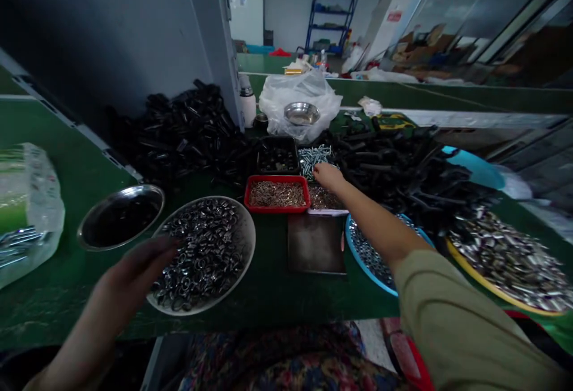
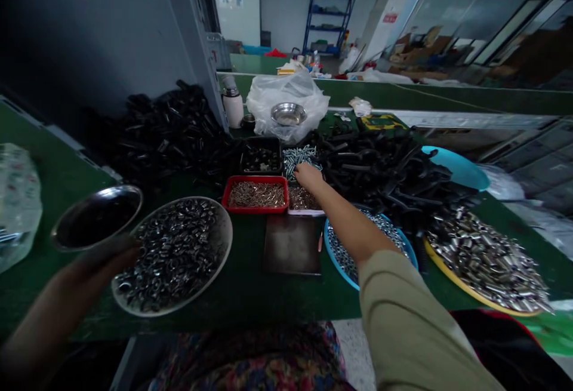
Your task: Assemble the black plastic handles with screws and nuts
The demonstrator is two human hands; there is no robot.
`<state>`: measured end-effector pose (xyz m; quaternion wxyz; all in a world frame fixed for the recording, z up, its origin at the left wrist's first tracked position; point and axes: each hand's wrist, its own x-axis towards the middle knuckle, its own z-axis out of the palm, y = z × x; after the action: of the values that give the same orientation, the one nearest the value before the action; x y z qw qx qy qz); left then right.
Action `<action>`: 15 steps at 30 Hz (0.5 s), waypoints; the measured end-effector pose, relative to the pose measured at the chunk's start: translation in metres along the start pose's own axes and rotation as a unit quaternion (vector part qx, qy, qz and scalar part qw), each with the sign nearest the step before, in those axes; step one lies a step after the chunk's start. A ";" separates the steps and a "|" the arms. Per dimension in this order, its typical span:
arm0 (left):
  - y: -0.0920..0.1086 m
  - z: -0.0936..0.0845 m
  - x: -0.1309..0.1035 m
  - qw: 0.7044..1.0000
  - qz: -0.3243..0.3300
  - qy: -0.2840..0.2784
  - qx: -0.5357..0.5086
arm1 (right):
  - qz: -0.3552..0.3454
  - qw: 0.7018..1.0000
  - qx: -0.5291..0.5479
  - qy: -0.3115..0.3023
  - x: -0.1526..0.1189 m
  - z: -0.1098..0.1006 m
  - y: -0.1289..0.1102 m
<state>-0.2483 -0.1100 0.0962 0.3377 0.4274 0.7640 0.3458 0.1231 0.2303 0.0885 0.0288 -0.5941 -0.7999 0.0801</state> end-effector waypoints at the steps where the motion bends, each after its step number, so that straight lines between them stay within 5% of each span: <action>1: 0.046 0.026 0.032 0.999 0.051 0.005 -0.002 | 0.009 1.000 -0.011 -0.005 0.008 0.004 -0.002; 4: 0.164 0.120 0.131 0.975 0.210 -0.066 0.032 | 0.025 0.999 -0.038 -0.021 0.023 0.015 -0.013; 7: 0.228 0.207 0.206 0.953 0.268 -0.090 0.111 | 0.027 0.997 -0.057 -0.036 0.028 0.022 -0.017; 9: 0.242 0.247 0.236 0.947 0.273 -0.092 0.140 | 0.031 0.997 -0.065 -0.040 0.030 0.023 -0.013; 11: 0.241 0.268 0.254 0.946 0.260 -0.084 0.174 | 0.033 0.996 -0.067 -0.040 0.030 0.023 -0.006; 15: 0.222 0.269 0.285 0.940 0.211 -0.092 0.252 | 0.023 0.998 -0.052 -0.030 0.026 0.022 0.010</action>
<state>-0.0528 0.2953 0.0714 0.2067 0.6802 0.6838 0.1644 0.1215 0.2560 0.0644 -0.0283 -0.6107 -0.7893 0.0567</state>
